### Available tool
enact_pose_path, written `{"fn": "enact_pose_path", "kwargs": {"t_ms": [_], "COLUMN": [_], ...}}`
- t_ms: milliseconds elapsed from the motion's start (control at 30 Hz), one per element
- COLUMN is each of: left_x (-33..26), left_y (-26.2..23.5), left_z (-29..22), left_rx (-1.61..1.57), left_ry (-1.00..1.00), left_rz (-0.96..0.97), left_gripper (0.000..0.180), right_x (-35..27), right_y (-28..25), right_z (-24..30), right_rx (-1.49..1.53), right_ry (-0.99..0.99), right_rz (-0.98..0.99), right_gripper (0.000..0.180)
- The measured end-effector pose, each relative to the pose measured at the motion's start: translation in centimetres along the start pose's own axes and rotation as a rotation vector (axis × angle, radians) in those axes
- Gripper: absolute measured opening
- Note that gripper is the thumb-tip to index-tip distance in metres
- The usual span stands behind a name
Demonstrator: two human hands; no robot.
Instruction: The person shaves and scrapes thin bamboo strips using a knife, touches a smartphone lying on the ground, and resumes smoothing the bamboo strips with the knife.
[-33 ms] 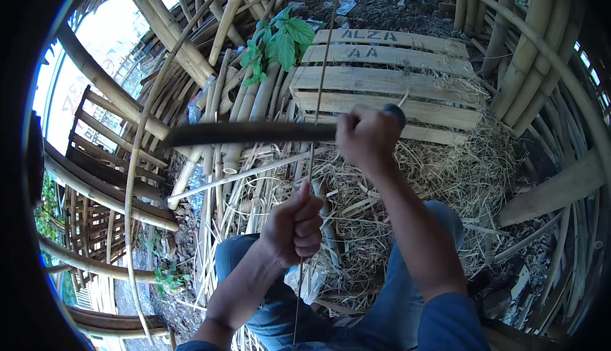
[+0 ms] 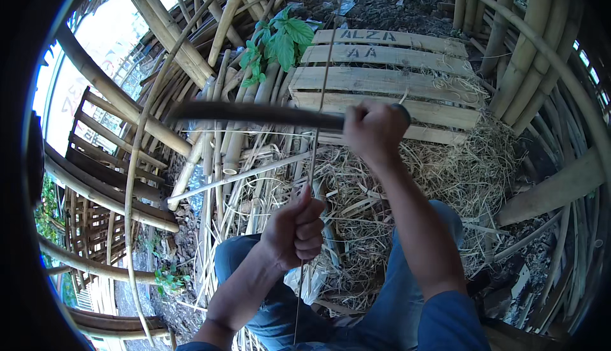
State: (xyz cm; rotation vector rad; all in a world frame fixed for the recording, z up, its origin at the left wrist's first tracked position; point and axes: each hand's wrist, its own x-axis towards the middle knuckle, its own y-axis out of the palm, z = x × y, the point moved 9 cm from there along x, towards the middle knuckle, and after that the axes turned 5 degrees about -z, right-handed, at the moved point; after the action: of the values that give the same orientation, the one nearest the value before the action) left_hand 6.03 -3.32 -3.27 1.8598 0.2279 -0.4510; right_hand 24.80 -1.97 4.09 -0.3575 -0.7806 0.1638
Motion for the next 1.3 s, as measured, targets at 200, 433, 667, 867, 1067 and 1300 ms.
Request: {"fn": "enact_pose_path", "kwargs": {"t_ms": [200,433,667,867,1067,1300], "left_x": [0.0,0.4,-0.2,-0.8,-1.5,-2.5], "left_y": [-0.4,-1.4,-0.8,0.1,0.2,-0.6], "left_z": [1.4,0.5,1.7,2.8,3.8,4.5], "left_rx": [0.144,0.177,0.144,0.148,0.114,0.226], "left_ry": [-0.079,-0.048,-0.09,-0.184,-0.221,-0.225], "left_rz": [-0.007,-0.106,-0.075,0.025,0.056,-0.077], "left_gripper": [0.051,0.051,0.051,0.051,0.051,0.05], "right_x": [1.7,-1.4,0.2,2.0,3.9,4.8], "right_y": [-0.7,-0.1,-0.7,-1.4,-3.2,-5.3], "right_z": [-4.4,1.2,-0.2,-5.1,-6.6,-10.4], "right_rx": [-0.125,0.002,-0.035,-0.075,-0.222,-0.312], "right_ry": [0.205,-0.048,0.014,0.266,0.267,0.354], "right_rz": [0.051,0.081,0.042,0.07,-0.009,0.002], "right_gripper": [0.026,0.023,0.025,0.027,0.029,0.029]}}
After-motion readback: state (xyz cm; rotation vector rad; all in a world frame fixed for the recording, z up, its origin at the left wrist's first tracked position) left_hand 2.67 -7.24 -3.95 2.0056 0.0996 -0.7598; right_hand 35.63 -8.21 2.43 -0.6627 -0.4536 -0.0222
